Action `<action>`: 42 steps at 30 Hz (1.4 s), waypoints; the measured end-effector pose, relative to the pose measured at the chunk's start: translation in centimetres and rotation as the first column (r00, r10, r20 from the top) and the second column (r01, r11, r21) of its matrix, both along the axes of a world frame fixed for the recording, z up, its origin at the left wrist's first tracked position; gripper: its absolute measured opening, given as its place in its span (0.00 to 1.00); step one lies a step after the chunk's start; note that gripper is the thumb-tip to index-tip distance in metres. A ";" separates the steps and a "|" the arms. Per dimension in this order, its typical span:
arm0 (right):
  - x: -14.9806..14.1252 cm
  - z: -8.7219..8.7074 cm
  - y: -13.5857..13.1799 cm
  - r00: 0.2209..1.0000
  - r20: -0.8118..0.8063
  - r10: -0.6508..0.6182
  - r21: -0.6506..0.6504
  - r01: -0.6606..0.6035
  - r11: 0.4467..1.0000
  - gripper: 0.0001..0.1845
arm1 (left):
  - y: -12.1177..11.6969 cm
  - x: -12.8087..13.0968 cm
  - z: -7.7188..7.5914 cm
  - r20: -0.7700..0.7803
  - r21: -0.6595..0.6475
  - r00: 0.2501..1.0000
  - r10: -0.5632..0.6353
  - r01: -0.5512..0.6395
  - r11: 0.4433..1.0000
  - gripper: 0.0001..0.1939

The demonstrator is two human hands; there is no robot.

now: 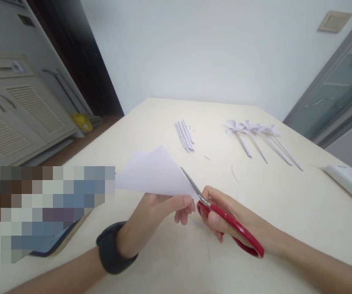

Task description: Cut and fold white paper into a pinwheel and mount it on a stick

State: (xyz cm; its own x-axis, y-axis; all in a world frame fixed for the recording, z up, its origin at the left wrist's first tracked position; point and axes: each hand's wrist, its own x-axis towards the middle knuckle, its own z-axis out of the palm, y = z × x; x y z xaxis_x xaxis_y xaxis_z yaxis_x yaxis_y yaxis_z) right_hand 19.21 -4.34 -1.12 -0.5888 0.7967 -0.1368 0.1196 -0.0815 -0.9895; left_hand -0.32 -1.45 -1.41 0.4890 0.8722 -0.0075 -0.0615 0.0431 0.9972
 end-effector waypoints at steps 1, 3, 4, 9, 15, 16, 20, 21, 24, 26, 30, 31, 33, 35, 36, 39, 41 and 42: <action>0.0 0.1 0.0 1.000 0.005 -0.002 -0.002 0.002 1.000 0.13 | 0.0 0.0 0.0 -0.002 -0.002 1.000 -0.006 0.006 1.000 0.09; -0.1 0.1 0.0 1.000 0.015 -0.013 -0.001 0.013 1.000 0.13 | 0.0 0.0 0.0 -0.010 -0.003 1.000 -0.010 0.010 1.000 0.10; -0.2 0.0 -0.1 1.000 0.020 -0.019 0.002 0.019 1.000 0.13 | 0.0 0.1 0.0 -0.015 -0.003 1.000 -0.007 0.007 1.000 0.10; -0.4 -0.3 -0.3 0.999 0.029 -0.027 0.036 0.026 0.999 0.14 | 0.0 0.0 -0.1 -0.040 -0.009 0.999 0.003 -0.003 1.000 0.11; -0.4 -0.3 -0.2 1.000 -0.009 -0.017 -0.005 0.017 1.000 0.14 | 0.0 0.0 -0.2 -0.046 -0.010 0.999 0.012 -0.012 1.000 0.11; -0.4 -0.3 -0.2 1.000 -0.012 -0.023 -0.015 0.022 1.000 0.14 | 0.0 0.0 -0.3 -0.050 -0.011 0.999 0.013 -0.014 1.000 0.11; -0.7 -0.6 -0.4 0.998 -0.023 -0.066 -0.031 0.065 0.997 0.13 | 0.3 0.0 -0.2 -0.025 -0.017 1.000 -0.003 0.002 1.000 0.11; -0.7 -0.7 -0.5 0.996 -0.030 -0.080 -0.032 0.079 0.996 0.13 | 0.4 0.0 -0.1 -0.013 -0.018 1.000 -0.013 0.012 1.000 0.11; -0.9 -0.8 -0.9 0.994 -0.041 -0.101 -0.041 0.099 0.994 0.12 | 0.6 0.0 0.2 0.005 -0.019 0.999 -0.042 0.042 0.999 0.11; -0.9 -0.9 -1.0 0.993 -0.045 -0.107 -0.041 0.105 0.994 0.12 | 0.7 0.0 0.3 0.005 -0.020 0.999 -0.049 0.049 0.999 0.11; -0.9 -0.9 -0.8 0.994 -0.040 -0.099 -0.042 0.098 0.994 0.13 | 0.7 0.1 0.2 -0.004 -0.027 0.999 -0.043 0.043 0.999 0.10; -0.8 -0.9 -0.7 0.995 -0.037 -0.093 -0.039 0.092 0.995 0.13 | 0.7 0.1 0.2 -0.014 -0.030 0.999 -0.043 0.042 0.999 0.10; -0.8 -0.7 -0.6 0.995 -0.030 -0.091 -0.037 0.090 0.995 0.13 | 0.7 0.3 0.3 -0.028 -0.041 0.998 -0.049 0.048 0.998 0.10; -0.7 -0.5 -0.4 0.995 -0.022 -0.097 -0.036 0.096 0.995 0.14 | 0.6 0.4 0.5 0.000 -0.055 0.999 -0.050 0.050 0.997 0.11; -0.7 -0.4 -0.4 0.995 -0.019 -0.101 -0.040 0.100 0.994 0.14 | 0.6 0.4 0.6 0.030 -0.061 0.999 -0.040 0.042 0.997 0.12; -0.6 -0.2 -0.3 0.994 -0.002 -0.105 -0.055 0.105 0.993 0.14 | 0.6 0.5 0.9 0.115 -0.059 0.991 0.070 -0.063 0.996 0.11; -0.5 -0.3 -0.3 0.994 0.014 -0.108 -0.060 0.109 0.992 0.15 | 0.6 0.5 0.9 0.120 -0.043 0.979 0.164 -0.159 0.986 0.09; -0.5 -0.3 -0.3 0.994 0.019 -0.105 -0.056 0.106 0.993 0.14 | 0.6 0.5 0.9 0.113 -0.031 0.974 0.197 -0.195 0.980 0.08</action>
